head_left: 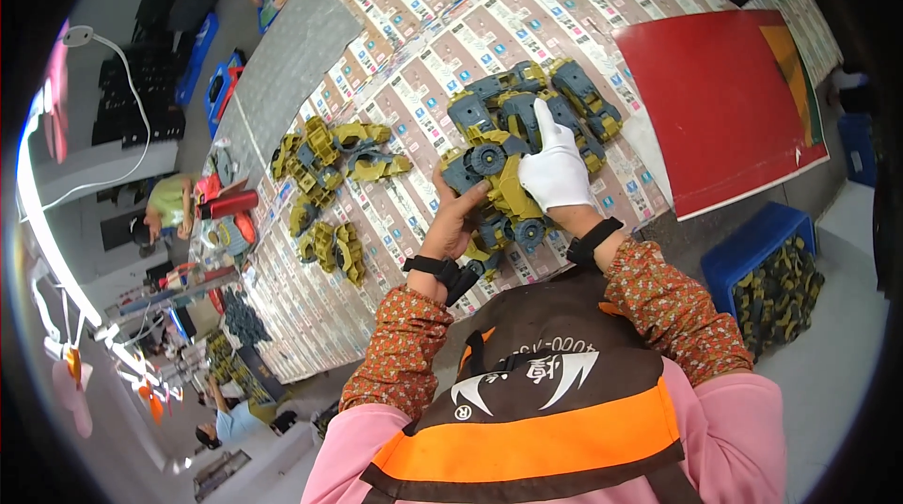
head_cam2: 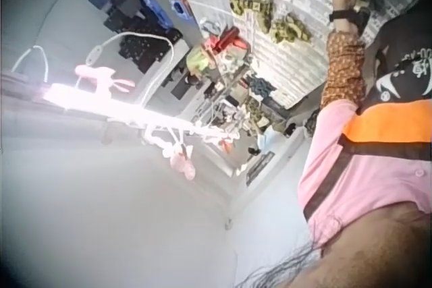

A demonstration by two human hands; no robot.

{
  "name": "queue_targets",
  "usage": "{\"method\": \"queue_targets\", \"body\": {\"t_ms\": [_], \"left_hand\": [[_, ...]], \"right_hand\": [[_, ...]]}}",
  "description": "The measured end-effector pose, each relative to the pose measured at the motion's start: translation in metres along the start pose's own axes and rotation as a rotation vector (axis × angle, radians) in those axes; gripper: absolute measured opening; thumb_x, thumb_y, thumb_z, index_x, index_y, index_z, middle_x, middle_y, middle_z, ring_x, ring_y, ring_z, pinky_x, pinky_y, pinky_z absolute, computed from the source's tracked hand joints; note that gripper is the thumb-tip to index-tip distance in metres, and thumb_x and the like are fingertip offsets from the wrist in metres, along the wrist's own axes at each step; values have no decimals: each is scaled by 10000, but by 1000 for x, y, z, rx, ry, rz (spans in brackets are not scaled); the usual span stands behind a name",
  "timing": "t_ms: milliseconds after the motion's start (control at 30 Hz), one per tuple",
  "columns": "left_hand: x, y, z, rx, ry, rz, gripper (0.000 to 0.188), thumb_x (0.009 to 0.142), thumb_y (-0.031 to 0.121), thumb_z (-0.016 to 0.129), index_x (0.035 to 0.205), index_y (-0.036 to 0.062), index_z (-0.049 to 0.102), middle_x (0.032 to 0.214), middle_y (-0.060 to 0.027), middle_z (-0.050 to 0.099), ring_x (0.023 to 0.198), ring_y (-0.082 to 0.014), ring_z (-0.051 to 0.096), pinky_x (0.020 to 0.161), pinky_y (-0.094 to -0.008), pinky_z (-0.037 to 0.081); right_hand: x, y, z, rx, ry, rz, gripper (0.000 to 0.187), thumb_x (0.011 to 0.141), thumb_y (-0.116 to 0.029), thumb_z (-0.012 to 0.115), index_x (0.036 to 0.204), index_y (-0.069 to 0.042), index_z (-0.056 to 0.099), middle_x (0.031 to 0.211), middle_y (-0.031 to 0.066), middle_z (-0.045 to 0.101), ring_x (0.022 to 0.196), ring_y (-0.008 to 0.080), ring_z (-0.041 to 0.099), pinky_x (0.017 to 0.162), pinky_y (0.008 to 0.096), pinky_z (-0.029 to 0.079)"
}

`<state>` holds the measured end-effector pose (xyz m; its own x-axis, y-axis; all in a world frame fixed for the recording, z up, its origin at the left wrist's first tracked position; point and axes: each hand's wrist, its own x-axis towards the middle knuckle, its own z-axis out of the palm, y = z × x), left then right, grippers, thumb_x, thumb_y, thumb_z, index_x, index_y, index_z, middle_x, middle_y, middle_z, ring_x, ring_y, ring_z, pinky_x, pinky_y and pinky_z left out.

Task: Assembling yellow and blue toy robot components on a production line.

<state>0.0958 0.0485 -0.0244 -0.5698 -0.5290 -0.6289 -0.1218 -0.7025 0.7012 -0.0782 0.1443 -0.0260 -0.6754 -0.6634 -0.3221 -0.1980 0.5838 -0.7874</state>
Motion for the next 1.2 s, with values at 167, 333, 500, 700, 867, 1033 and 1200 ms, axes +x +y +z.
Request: {"method": "queue_targets", "body": {"t_ms": [167,333,500,700,867,1033,1200], "left_hand": [[-23,21,11,174,-85,57,903,936,112,699,1596,250,98,1481,-100,427,1353,-280,476,1025,-477,500],[-43,33,12,372,-202,252,847,961,118,648,1616,225,121,1479,-99,454,1325,-268,505,1011,-411,504],[-66,53,20,361,-282,167,865,983,105,624,1631,174,55,1473,-106,476,1277,-252,544,1046,-396,466],[-96,33,110,415,-507,218,889,954,134,663,1630,164,87,1484,-120,464,1320,-270,505,1101,-421,398],[-122,-13,212,469,-728,176,913,896,160,709,1608,159,138,1484,-116,435,1358,-267,453,1158,-417,344],[-151,-89,331,533,-909,87,1017,812,88,753,1597,166,111,1432,-132,444,1318,-266,484,1118,-402,403],[-180,-191,456,587,-1131,45,1096,804,58,789,1593,172,36,1463,-139,410,1340,-265,461,1131,-416,390]], "right_hand": [[-30,0,6,183,173,-27,853,787,-132,686,1560,-93,329,1288,240,559,1206,397,561,1031,440,449],[-62,-12,-5,136,401,-164,859,759,-145,687,1543,-35,354,1314,246,552,1206,410,546,1045,456,438],[-110,-35,-51,288,431,-74,941,766,-190,691,1595,-85,259,1356,287,523,1177,469,557,1007,477,452],[-172,-15,-122,320,642,-52,897,814,-286,726,1556,-6,305,1313,295,548,1161,456,572,1001,449,456],[-227,42,-182,273,896,14,865,804,-218,750,1540,-15,342,1347,282,546,1206,447,561,1046,454,444],[-294,116,-266,297,1096,156,845,795,-141,739,1543,-52,355,1310,246,572,1240,419,544,1054,433,443],[-362,215,-342,277,1362,267,856,807,-106,758,1547,3,340,1311,248,550,1229,380,543,1068,402,429]]}}
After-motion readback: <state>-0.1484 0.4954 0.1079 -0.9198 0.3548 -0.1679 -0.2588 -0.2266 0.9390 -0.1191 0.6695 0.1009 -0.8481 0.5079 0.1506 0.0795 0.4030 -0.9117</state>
